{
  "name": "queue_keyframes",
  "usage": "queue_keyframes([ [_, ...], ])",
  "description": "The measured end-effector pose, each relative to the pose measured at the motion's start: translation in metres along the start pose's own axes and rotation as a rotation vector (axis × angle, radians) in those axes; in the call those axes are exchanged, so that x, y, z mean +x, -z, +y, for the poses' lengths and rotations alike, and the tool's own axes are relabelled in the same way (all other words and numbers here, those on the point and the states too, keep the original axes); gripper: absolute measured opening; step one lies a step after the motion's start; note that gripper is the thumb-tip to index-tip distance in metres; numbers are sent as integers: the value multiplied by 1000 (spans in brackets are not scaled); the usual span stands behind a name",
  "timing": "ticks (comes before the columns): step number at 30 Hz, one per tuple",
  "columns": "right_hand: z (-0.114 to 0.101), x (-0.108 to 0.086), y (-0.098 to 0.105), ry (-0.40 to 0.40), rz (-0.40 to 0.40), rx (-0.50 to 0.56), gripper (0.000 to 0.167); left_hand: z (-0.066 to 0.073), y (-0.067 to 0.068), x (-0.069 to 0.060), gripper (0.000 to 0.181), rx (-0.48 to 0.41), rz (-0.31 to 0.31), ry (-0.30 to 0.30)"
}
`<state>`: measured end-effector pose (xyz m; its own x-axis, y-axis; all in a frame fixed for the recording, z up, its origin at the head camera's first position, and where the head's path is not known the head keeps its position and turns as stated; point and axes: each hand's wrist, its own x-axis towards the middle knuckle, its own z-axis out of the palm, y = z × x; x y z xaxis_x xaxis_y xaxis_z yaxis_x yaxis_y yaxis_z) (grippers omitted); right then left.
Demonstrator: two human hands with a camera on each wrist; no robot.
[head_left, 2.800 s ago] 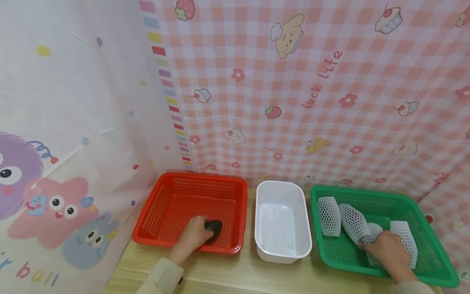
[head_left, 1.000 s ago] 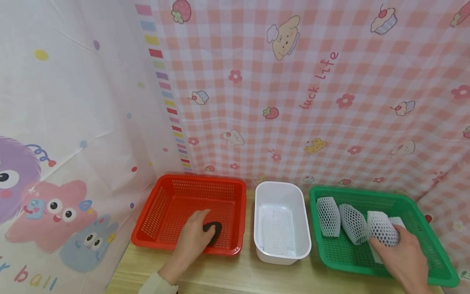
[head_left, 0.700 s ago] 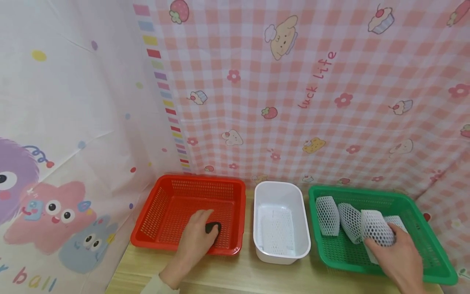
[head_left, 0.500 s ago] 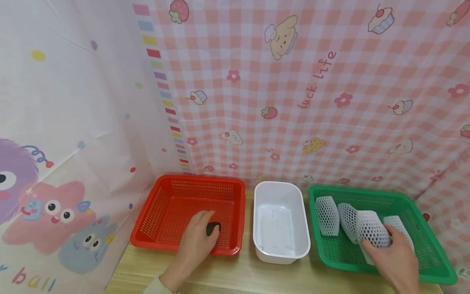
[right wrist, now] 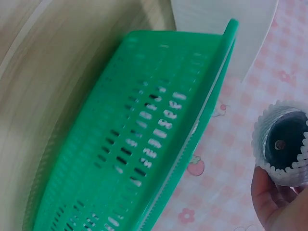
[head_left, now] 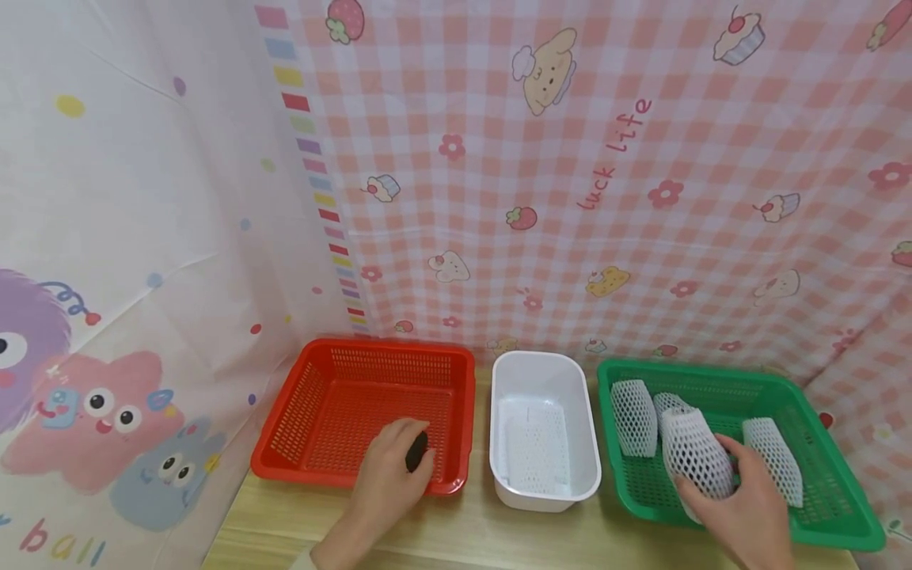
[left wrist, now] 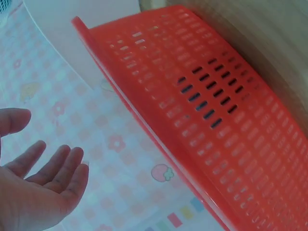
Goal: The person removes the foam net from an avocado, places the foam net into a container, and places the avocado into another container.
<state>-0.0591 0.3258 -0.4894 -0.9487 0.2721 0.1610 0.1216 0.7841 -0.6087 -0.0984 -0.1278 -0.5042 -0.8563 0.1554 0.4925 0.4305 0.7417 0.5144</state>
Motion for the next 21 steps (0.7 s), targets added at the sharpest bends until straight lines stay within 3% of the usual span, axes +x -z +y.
queue_keyframes([
  [7,-11,-14,-8,75,15,30,83,11,-7,-8,37,-49,20,-92],
  [15,-24,-31,-26,231,99,56,83,24,-13,-21,36,-151,-27,-104],
  [21,-31,-43,-32,293,60,77,82,26,-22,-30,39,-199,-93,-128],
])
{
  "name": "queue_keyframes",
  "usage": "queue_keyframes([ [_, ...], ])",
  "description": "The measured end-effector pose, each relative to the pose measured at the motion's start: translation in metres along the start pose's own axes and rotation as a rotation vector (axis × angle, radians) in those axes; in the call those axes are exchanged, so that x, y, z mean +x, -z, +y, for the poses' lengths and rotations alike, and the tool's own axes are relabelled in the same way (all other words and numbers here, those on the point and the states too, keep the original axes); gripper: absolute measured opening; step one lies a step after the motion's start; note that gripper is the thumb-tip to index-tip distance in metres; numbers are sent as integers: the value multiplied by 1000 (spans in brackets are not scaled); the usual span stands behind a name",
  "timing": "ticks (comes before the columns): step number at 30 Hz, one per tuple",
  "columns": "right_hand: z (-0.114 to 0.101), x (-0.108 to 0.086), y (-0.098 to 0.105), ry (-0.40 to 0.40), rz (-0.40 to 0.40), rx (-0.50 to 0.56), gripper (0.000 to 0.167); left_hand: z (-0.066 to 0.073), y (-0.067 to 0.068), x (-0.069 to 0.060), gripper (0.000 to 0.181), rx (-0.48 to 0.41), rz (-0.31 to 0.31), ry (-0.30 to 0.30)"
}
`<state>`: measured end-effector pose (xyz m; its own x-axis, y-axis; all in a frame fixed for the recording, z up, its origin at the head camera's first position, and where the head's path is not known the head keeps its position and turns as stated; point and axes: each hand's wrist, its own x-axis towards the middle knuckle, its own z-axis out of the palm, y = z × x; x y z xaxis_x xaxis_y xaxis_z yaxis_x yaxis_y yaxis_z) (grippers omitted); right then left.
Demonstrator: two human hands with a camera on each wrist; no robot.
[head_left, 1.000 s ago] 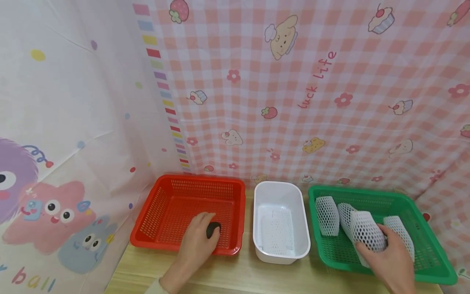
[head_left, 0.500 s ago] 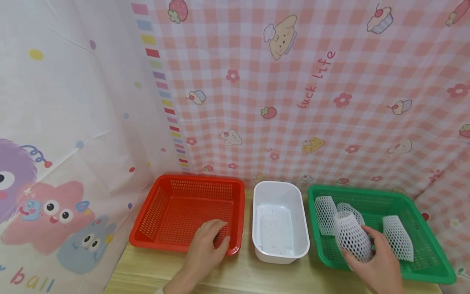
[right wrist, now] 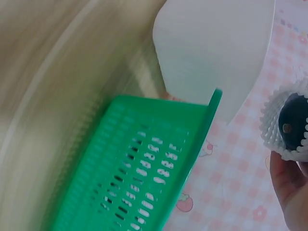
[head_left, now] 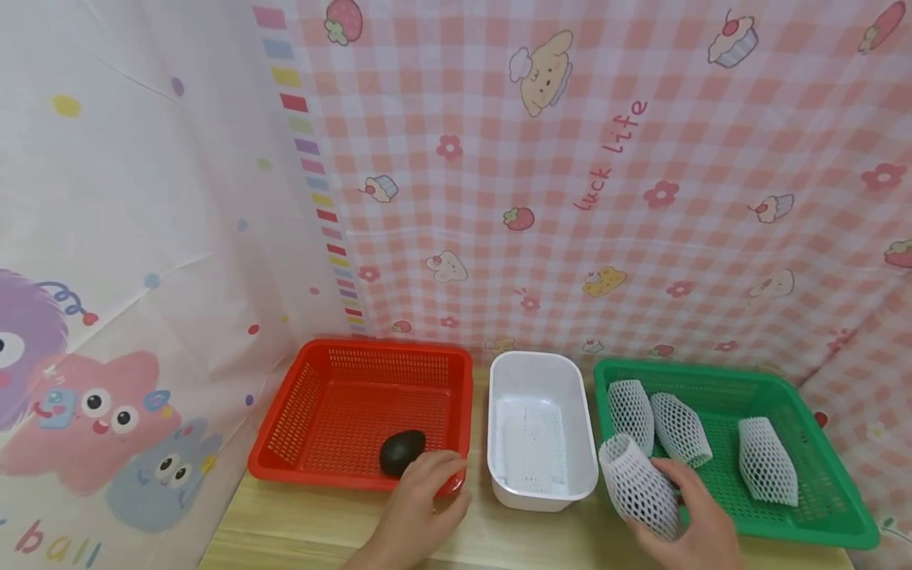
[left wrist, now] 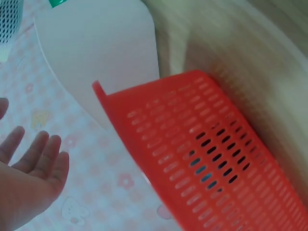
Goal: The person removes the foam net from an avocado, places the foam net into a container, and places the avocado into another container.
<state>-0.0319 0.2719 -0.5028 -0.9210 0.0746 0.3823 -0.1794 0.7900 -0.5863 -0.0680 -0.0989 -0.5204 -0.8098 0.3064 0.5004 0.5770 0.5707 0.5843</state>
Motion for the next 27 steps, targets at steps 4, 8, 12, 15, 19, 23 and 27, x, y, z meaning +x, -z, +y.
queue_keyframes([
  [4,-5,-6,-4,16,-34,13,83,-1,-5,-5,41,-3,-13,-41],
  [8,-7,-11,-9,59,-76,25,84,-3,-10,-9,44,6,-4,-98],
  [12,-6,-14,-15,93,-171,64,84,-2,-16,-12,44,20,19,-170],
  [15,1,-17,-22,175,-239,111,86,-2,-21,-16,42,22,-3,-185],
  [19,12,-20,-33,371,-264,169,86,-2,-27,-22,38,3,-50,-201],
  [23,14,-23,-43,433,-286,173,79,-6,-35,-27,37,-12,-34,-263],
  [27,9,-27,-50,426,-302,149,76,-12,-47,-32,38,2,11,-326],
])
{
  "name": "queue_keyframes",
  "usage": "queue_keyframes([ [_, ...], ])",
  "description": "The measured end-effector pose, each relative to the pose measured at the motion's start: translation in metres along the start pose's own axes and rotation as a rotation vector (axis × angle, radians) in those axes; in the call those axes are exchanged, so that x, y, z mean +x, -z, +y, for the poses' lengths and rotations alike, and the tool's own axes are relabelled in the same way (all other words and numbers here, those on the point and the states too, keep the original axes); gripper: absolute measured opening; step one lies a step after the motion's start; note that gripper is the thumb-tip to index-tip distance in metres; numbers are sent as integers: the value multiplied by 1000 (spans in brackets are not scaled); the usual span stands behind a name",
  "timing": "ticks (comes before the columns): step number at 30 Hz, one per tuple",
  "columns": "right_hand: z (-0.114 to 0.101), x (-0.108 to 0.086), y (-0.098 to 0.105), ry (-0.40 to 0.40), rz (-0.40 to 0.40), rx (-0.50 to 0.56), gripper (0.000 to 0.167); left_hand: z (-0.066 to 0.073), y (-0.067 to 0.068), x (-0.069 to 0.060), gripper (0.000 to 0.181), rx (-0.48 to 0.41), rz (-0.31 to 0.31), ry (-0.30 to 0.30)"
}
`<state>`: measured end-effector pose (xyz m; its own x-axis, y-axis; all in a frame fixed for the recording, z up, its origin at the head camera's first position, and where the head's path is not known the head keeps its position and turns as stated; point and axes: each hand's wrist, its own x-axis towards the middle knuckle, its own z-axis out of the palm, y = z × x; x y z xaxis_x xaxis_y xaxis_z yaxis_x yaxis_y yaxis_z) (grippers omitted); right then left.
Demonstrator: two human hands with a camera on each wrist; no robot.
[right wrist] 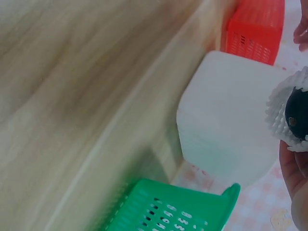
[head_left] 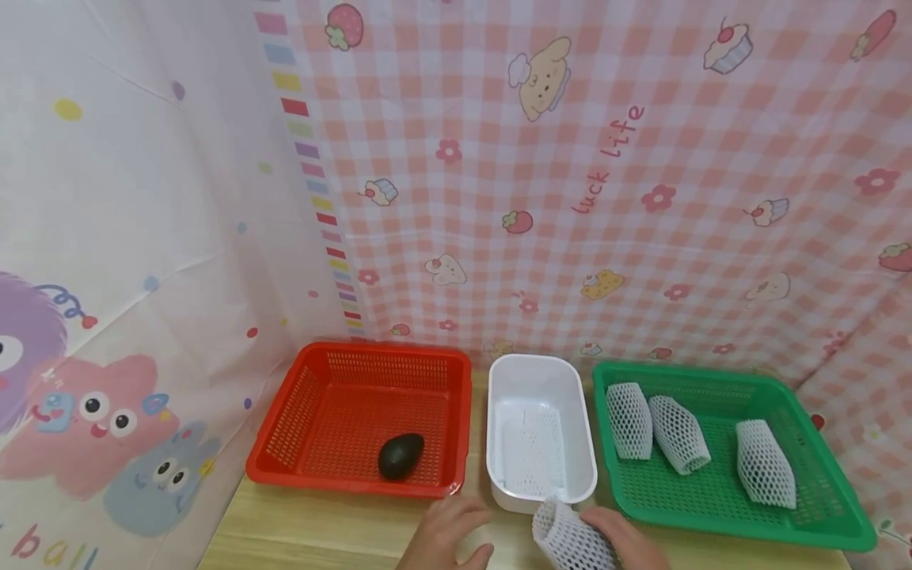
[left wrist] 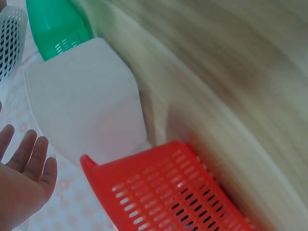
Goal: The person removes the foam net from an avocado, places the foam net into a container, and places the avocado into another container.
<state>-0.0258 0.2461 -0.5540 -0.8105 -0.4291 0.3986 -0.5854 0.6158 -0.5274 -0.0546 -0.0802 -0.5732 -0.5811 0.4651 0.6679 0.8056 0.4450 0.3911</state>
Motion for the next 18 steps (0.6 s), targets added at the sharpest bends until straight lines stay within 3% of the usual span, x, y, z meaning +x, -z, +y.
queue_keyframes([
  [3,0,2,-7,35,-29,-12,73,-2,-6,-5,37,1,19,-34],
  [7,7,4,-17,43,-151,-26,65,-6,-14,-12,31,-11,-13,-39],
  [11,24,0,-38,12,-256,2,63,-9,-20,-21,26,-12,-58,-31],
  [15,51,-9,-67,-24,-315,32,63,-14,-28,-26,25,-13,-56,-37],
  [18,64,-15,-84,-114,-390,45,65,-16,-34,-30,28,-28,-58,-23],
])
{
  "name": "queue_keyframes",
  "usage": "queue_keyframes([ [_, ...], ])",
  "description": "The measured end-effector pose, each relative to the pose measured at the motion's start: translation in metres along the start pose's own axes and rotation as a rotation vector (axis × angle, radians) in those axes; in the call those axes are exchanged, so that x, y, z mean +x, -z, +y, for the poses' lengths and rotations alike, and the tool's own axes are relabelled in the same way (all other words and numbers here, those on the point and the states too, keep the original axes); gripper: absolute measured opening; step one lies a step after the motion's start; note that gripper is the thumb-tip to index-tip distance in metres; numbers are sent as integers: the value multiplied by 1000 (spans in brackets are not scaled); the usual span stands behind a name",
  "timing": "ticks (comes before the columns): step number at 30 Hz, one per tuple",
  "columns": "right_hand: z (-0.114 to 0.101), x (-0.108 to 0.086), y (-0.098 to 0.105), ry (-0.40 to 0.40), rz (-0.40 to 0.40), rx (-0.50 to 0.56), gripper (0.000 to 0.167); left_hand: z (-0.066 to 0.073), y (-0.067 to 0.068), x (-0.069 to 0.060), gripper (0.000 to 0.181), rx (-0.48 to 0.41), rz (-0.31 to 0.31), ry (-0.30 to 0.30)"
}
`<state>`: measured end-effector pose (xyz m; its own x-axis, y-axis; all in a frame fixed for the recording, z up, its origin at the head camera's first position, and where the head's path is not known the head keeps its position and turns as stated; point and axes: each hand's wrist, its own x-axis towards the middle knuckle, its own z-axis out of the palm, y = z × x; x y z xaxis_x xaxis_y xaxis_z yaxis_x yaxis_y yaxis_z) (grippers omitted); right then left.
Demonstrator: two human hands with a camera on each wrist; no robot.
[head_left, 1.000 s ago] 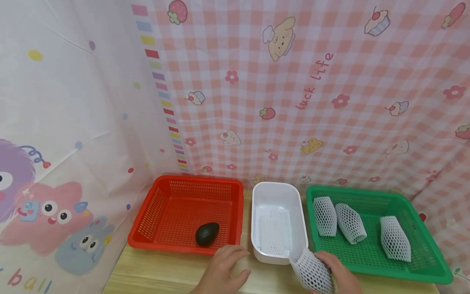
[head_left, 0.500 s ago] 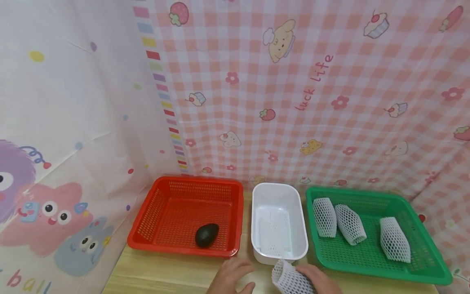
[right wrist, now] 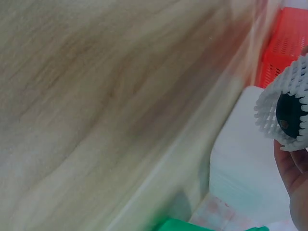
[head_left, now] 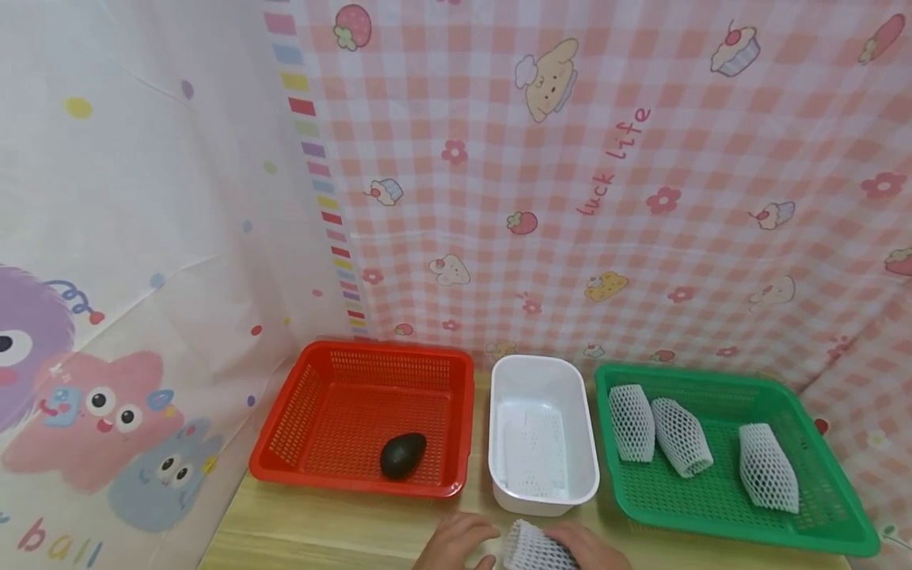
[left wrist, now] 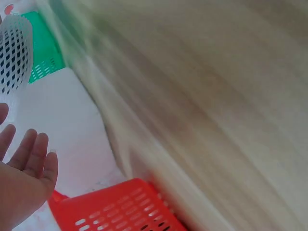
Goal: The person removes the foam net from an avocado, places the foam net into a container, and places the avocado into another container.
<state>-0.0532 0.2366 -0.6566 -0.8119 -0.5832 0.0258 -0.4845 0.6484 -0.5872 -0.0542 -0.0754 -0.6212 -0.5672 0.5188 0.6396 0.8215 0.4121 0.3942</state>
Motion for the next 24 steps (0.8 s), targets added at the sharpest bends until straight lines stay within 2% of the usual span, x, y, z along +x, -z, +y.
queue_keyframes([
  [2,5,1,-6,-30,-44,4,64,-2,-4,-2,29,-19,-22,17],
  [6,1,6,-8,2,-100,-15,59,-3,-7,-7,28,-48,-93,58],
  [11,-5,12,-9,-12,-149,-8,61,-4,-7,-10,23,-14,-193,104],
  [13,-9,14,-8,-13,-154,0,62,-4,-8,-10,21,-19,-238,132],
  [17,-27,13,4,1,-135,1,59,-5,-10,-7,17,-82,-318,191],
  [20,-42,14,14,24,-123,-16,56,-4,-12,-5,15,-114,-337,204],
  [24,-47,15,18,71,-101,-45,54,-4,-14,-4,14,-120,-348,215],
])
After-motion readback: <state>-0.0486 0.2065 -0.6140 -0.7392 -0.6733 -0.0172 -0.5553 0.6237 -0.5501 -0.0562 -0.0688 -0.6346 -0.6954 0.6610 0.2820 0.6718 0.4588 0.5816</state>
